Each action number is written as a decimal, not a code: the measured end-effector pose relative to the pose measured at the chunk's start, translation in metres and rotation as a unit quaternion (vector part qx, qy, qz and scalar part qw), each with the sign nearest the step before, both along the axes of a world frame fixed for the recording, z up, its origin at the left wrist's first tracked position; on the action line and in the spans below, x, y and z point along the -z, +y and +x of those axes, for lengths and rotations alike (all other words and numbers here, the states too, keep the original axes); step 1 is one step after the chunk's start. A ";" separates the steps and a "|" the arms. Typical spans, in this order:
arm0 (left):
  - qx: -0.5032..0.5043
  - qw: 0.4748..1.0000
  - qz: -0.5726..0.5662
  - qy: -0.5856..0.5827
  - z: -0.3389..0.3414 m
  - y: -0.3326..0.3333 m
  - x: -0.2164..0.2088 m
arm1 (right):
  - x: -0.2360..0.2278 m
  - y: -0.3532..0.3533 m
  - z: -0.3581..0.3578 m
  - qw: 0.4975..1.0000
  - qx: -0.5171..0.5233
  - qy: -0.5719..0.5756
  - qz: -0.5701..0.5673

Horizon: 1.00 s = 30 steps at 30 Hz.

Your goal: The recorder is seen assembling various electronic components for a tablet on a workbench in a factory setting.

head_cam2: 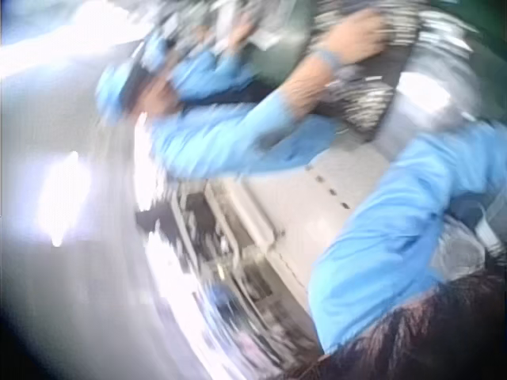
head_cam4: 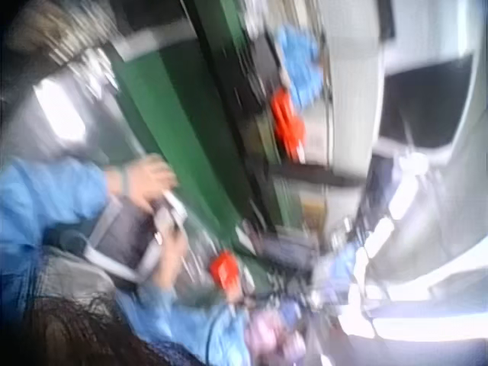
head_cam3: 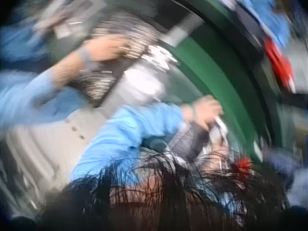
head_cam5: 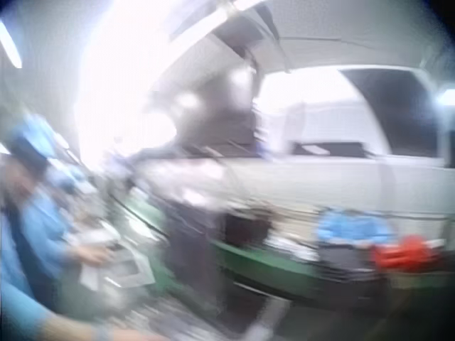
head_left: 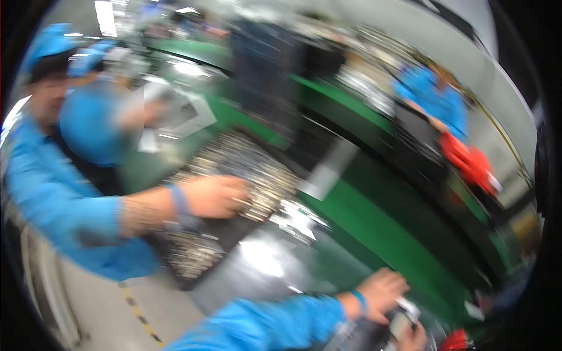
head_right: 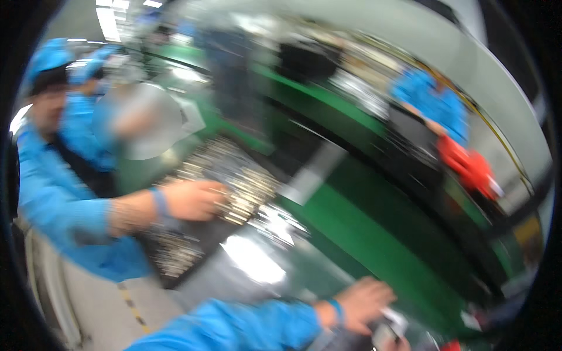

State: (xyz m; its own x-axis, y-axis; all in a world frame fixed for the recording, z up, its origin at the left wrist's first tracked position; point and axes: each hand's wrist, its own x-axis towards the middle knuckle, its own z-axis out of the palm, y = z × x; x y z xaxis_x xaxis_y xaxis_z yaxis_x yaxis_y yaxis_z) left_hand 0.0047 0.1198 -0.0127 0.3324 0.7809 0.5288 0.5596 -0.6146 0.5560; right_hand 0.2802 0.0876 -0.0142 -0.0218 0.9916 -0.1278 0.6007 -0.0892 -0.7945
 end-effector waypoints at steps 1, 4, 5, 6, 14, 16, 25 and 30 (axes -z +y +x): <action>-0.013 0.998 -0.038 0.041 -0.020 -0.010 -0.022 | 0.004 0.010 -0.022 0.997 -0.027 0.068 0.004; -0.002 0.996 -0.022 0.082 -0.031 -0.013 -0.005 | -0.040 -0.009 -0.111 0.980 -0.018 -0.101 0.170; -0.025 0.998 -0.010 0.061 -0.034 -0.011 0.010 | -0.048 -0.004 -0.125 0.983 0.004 -0.140 0.117; -0.018 0.998 -0.013 0.052 -0.027 -0.011 0.012 | -0.052 -0.003 -0.124 0.982 0.009 -0.149 0.114; -0.041 0.987 -0.086 -0.130 -0.015 -0.004 0.007 | -0.043 -0.020 -0.147 0.923 -0.076 -0.324 0.193; -0.062 0.976 -0.096 -0.184 -0.018 -0.003 0.008 | -0.042 -0.028 -0.155 0.948 -0.134 -0.236 0.169; -0.048 0.984 -0.074 -0.153 -0.016 -0.002 0.004 | -0.059 -0.014 -0.104 0.983 0.047 -0.165 0.063; -0.055 0.984 -0.078 -0.153 -0.017 0.001 0.006 | -0.044 -0.016 -0.152 0.889 -0.041 -0.417 0.182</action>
